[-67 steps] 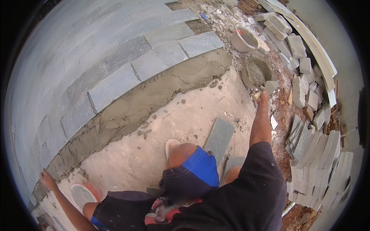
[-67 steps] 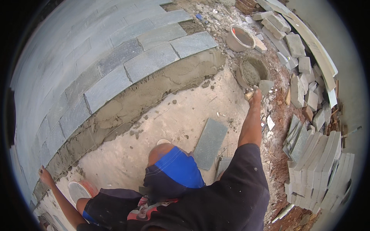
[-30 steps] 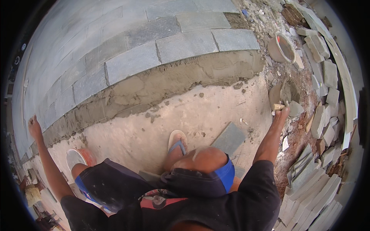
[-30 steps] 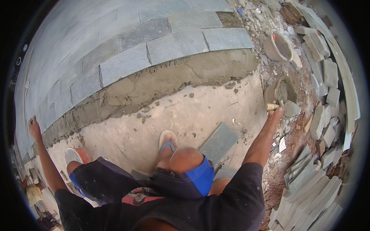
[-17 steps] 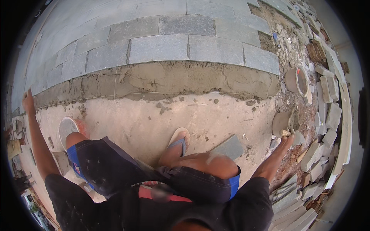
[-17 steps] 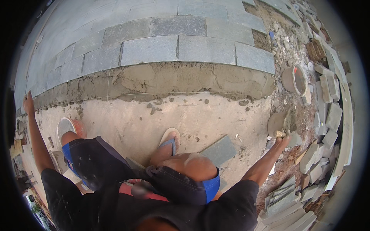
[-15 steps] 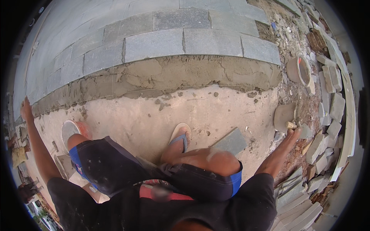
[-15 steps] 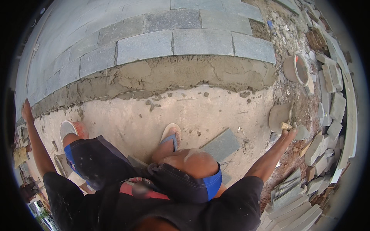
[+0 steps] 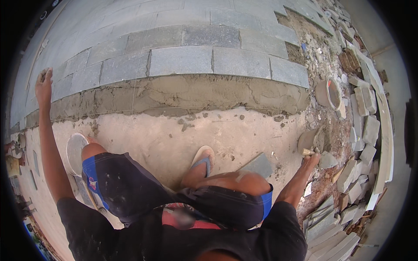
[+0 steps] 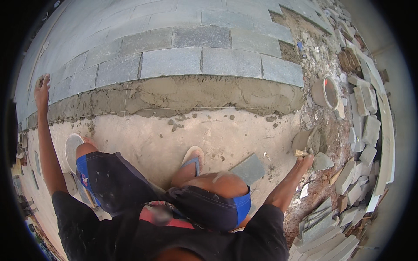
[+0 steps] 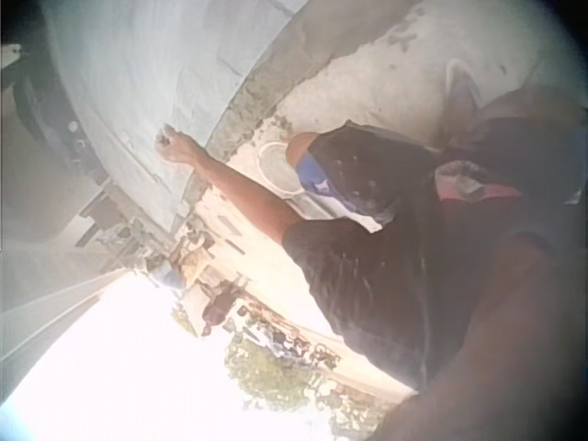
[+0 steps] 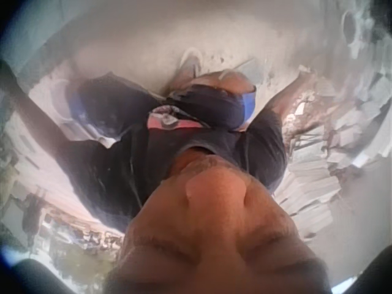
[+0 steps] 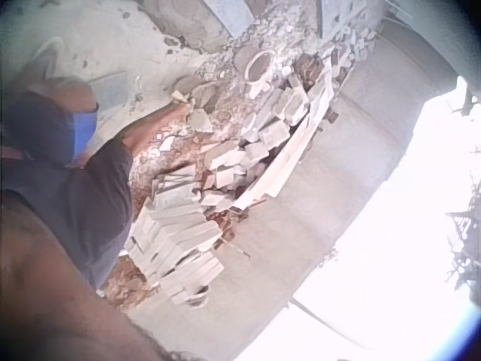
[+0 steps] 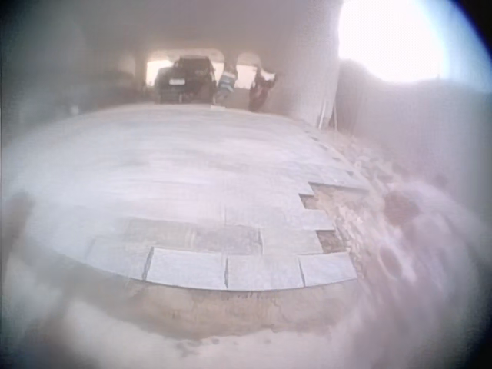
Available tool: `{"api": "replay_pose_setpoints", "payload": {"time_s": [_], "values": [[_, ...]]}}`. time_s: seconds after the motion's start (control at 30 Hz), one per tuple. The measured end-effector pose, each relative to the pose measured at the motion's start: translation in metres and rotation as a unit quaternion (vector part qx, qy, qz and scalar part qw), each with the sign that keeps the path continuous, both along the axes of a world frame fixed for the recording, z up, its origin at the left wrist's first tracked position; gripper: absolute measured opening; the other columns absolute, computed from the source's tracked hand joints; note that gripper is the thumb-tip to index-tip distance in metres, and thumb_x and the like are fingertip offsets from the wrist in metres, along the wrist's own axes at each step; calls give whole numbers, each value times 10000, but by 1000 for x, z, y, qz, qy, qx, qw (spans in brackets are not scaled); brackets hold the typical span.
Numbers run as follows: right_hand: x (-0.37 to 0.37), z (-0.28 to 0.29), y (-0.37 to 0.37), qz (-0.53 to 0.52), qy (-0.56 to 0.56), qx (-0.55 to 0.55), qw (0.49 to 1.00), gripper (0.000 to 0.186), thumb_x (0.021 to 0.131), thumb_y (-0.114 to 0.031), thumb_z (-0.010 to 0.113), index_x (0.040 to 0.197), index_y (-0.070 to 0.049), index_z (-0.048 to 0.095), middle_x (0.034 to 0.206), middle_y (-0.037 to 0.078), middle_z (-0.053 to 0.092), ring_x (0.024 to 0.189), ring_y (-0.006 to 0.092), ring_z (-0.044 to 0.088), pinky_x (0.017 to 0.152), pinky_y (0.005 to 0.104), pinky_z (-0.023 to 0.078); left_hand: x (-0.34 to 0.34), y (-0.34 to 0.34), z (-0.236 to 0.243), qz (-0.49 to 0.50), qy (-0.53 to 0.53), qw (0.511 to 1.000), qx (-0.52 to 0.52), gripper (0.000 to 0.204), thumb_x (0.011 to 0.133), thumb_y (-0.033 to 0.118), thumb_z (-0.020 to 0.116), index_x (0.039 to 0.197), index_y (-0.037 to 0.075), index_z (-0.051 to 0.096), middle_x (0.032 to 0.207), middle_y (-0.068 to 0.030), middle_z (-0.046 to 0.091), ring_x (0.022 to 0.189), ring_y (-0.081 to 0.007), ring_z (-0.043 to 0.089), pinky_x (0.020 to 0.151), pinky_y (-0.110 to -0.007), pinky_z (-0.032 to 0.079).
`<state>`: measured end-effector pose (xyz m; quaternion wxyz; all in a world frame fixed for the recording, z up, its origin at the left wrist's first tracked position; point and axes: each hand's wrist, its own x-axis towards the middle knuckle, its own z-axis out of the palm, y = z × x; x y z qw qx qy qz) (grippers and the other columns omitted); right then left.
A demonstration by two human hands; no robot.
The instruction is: The person applies cement onto the ground and spreads it using a trowel to prepare for placing floor tiles.
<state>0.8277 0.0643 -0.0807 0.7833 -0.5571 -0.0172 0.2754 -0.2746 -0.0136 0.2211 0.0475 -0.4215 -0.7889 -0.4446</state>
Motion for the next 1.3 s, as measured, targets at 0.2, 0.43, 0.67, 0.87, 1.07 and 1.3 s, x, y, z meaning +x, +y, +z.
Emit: {"api": "replay_pose_setpoints", "payload": {"time_s": [0.2,0.43,0.67,0.87,1.07,1.3], "values": [[-109,-2,-21,15,-2,49,999,184,883,-64,550,1048,13,527,1057,126,552,972,302,590,847,395,557,40,-4,-9,-69,-16,997,-36,448,927,344,626,1192,-16,593,1159,-116,624,1095,-173,570,933,-322,455],[-281,36,-87,101,135,47,985,218,852,-31,628,1032,-32,505,995,84,537,872,263,624,710,330,590,179,34,-6,-223,67,969,-86,371,942,296,607,1158,-5,608,1075,-106,643,992,-170,595,904,-317,457],[-264,97,-148,217,2,-143,966,213,865,-137,660,1022,-5,601,852,95,650,723,213,660,580,297,533,235,22,-18,-315,20,939,-140,320,921,246,634,1127,2,604,1016,-85,634,895,-164,587,840,-323,476],[-115,26,-195,7,-439,-453,776,281,724,-192,665,851,58,646,741,197,663,690,348,622,659,460,456,224,15,-39,-326,-47,937,-120,319,914,228,640,1128,-4,595,992,-72,623,897,-150,573,819,-302,469],[-139,61,-192,189,-194,-233,934,123,791,-134,629,768,-27,575,627,55,537,502,176,525,446,323,416,199,-4,-39,-315,-44,941,-113,348,903,229,651,1152,-6,587,994,-79,620,909,-147,570,827,-292,465],[-217,186,-112,243,-78,-7,967,134,873,-129,585,945,-17,588,687,69,563,606,222,582,629,399,563,189,-15,-37,-318,-104,938,-92,325,890,231,660,1098,-12,596,972,-80,622,901,-150,574,825,-306,470]]}}
